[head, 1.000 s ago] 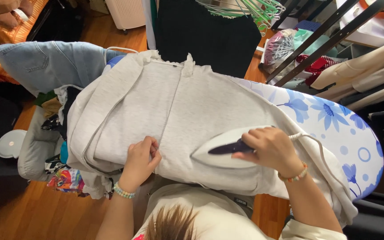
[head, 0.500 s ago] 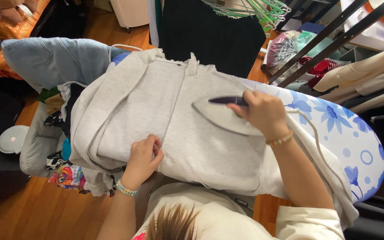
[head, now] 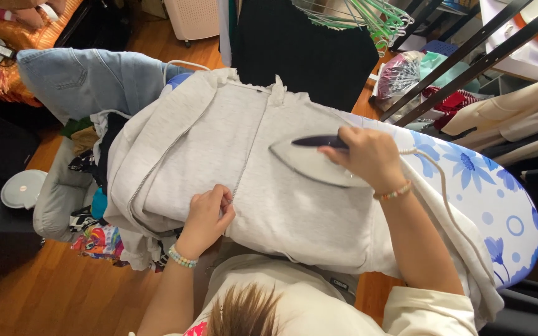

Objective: Ironing a grey zip-up hoodie on a floral-patterned ironing board

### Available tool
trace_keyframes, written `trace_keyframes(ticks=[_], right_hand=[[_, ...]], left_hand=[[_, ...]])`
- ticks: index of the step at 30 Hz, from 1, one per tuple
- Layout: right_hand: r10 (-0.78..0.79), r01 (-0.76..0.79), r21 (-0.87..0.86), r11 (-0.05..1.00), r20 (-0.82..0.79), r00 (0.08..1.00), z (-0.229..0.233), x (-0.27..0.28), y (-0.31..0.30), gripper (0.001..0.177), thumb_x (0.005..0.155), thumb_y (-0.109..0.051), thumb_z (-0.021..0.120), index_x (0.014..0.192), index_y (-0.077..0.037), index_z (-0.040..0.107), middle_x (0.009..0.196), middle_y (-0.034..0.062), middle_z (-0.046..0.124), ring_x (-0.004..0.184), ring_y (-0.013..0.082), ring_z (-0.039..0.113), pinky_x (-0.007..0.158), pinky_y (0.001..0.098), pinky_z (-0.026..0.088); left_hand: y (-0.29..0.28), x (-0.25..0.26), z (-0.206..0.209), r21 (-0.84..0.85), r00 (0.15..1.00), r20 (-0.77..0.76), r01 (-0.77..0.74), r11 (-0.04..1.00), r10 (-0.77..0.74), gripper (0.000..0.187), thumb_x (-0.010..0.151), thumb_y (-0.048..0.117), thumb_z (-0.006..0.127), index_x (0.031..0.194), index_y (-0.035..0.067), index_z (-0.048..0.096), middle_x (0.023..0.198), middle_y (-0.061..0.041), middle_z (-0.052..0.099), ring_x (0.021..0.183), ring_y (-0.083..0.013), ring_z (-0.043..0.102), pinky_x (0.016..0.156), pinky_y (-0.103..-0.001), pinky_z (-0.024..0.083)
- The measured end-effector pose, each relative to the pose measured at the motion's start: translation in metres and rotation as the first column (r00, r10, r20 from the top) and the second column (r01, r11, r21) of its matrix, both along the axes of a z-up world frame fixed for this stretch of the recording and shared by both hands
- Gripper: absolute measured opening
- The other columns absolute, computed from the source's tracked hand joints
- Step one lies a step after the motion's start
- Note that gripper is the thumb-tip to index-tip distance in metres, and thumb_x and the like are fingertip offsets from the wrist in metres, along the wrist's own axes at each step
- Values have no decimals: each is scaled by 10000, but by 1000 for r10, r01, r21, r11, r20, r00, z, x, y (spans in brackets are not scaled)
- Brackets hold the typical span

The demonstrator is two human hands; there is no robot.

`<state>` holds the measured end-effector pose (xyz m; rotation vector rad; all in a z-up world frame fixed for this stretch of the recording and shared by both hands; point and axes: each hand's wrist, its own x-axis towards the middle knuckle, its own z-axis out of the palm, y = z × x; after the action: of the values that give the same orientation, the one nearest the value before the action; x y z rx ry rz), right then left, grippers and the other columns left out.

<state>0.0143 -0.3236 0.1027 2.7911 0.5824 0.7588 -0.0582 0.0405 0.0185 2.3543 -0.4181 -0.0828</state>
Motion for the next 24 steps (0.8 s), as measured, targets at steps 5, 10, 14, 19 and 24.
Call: trace_keyframes(ticks=[5,10,14,19,24], right_hand=[[261,-245,105,964,-185,947,-1,-47,15,467,875,-637,617,791,-181,555,620,11,557,567,234,650,586,323,534],[423,-400,143,906,-228,877,0,-80,27,514,872,-686,617,753,-195,523,602,-16,484,563,183,612,605,280,523],[459,-437,143,888,-201,866,-2,-89,28,561,866,-739,611,753,-198,519,589,-24,452,535,154,579,616,251,520],[313,-300,99,949,-167,935,1,-76,35,526,894,-701,573,763,-193,523,581,-30,459,518,155,584,573,258,517],[159,-155,57,986,-91,983,6,-50,42,514,907,-674,590,776,-182,515,573,-23,472,499,176,588,533,275,504]], left_hand=[[1,0,-1,-10,1000,-13,7,1000,-7,89,902,152,586,976,154,537,675,-26,624,761,-229,659,811,-369,428],[1,0,1,-25,1000,-11,6,1000,-6,83,901,140,586,970,149,541,672,-27,622,755,-226,656,808,-367,423],[1,0,1,-23,1000,-8,8,1000,-8,90,892,135,598,966,149,549,663,-33,622,746,-227,659,802,-370,433],[1,0,1,-36,1000,5,7,999,-7,78,899,126,599,967,136,560,677,-45,635,738,-231,658,800,-367,432],[4,-5,-9,-53,998,59,-3,999,6,73,910,127,597,965,141,552,700,-43,629,761,-221,658,812,-352,431]])
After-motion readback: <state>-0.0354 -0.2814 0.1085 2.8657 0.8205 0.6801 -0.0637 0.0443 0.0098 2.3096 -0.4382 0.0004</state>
